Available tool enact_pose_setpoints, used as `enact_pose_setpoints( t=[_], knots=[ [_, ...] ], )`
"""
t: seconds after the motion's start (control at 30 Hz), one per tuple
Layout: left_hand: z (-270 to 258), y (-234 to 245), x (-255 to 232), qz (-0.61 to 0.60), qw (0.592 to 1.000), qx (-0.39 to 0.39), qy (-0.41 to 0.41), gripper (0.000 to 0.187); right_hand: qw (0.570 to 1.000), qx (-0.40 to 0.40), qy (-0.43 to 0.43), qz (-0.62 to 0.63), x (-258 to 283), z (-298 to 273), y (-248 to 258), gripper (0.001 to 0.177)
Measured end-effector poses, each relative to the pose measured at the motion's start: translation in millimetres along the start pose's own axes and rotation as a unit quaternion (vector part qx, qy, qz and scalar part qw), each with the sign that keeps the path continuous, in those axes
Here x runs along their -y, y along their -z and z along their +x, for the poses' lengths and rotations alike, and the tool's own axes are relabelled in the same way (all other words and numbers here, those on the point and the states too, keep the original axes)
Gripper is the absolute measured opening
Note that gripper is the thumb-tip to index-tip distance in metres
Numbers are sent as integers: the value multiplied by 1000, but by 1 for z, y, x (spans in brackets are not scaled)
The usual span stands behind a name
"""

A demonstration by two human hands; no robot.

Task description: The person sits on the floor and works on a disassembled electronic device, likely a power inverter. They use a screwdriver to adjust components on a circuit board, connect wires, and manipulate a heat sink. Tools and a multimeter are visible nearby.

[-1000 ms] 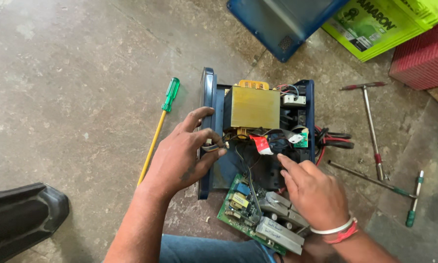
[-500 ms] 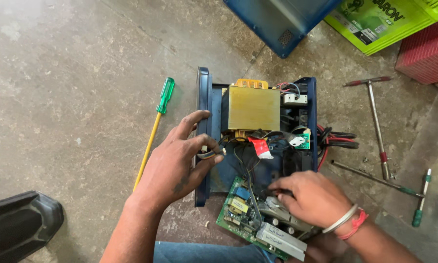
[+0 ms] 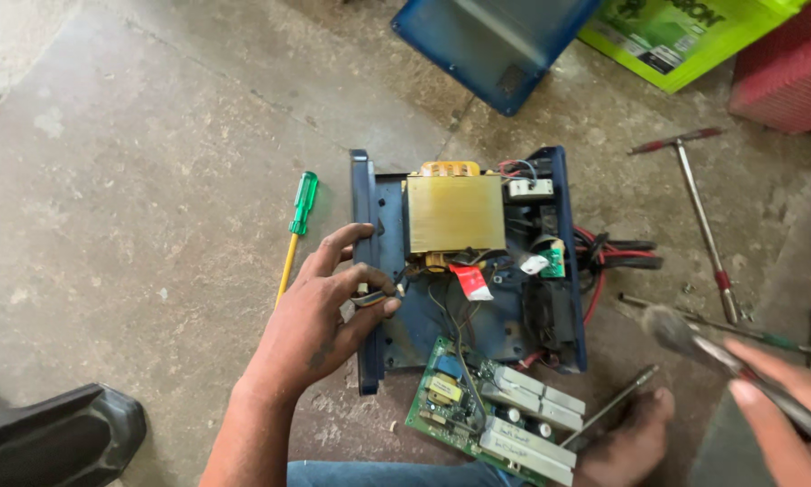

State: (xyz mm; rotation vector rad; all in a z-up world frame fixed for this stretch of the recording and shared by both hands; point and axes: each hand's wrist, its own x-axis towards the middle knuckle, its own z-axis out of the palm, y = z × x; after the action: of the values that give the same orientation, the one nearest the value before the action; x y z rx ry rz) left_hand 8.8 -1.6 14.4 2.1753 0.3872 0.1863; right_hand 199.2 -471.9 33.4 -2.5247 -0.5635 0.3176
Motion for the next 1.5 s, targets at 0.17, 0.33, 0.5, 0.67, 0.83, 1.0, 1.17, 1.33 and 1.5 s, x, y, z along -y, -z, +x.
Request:
enact_pose_setpoints(
  t=[0.17, 0.33, 0.5, 0.67, 0.83, 1.0, 1.17, 1.33, 1.5],
  knots=[
    [-1, -2, -10, -17, 998, 13, 54, 22, 959, 167, 21, -227, -36, 26, -43, 54],
    [-7, -5, -8, -21, 1000, -2, 2, 23, 871, 315, -126, -354, 51, 16, -51, 54],
    [-13, -5, -8, -25, 999, 11, 22, 23, 907, 338, 39, -249, 122, -18, -56, 64],
    [-15, -4, -10, -10, 1000, 1, 1, 23, 925, 211, 269, -167, 142, -33, -102, 121],
    [-13, -6, -8, -12, 1000, -6, -8, 22, 923, 284, 193, -174, 144, -26, -106, 119],
    [-12, -3, -11, -17, 1000, -1, 11, 21, 939, 201, 244, -136, 155, -31, -99, 113],
    [-9, -3, -13, -4, 999, 7, 35, 21, 938, 237, 206, -146, 158, -37, -105, 115],
    [-8, -6, -15, 30, 999, 4, 28, 24, 937, 234, 210, -155, 154, -37, -109, 115],
    [-9, -11, -16, 63, 997, 4, 32, 29, 939, 245, 198, -139, 148, -33, -109, 118]
  ],
)
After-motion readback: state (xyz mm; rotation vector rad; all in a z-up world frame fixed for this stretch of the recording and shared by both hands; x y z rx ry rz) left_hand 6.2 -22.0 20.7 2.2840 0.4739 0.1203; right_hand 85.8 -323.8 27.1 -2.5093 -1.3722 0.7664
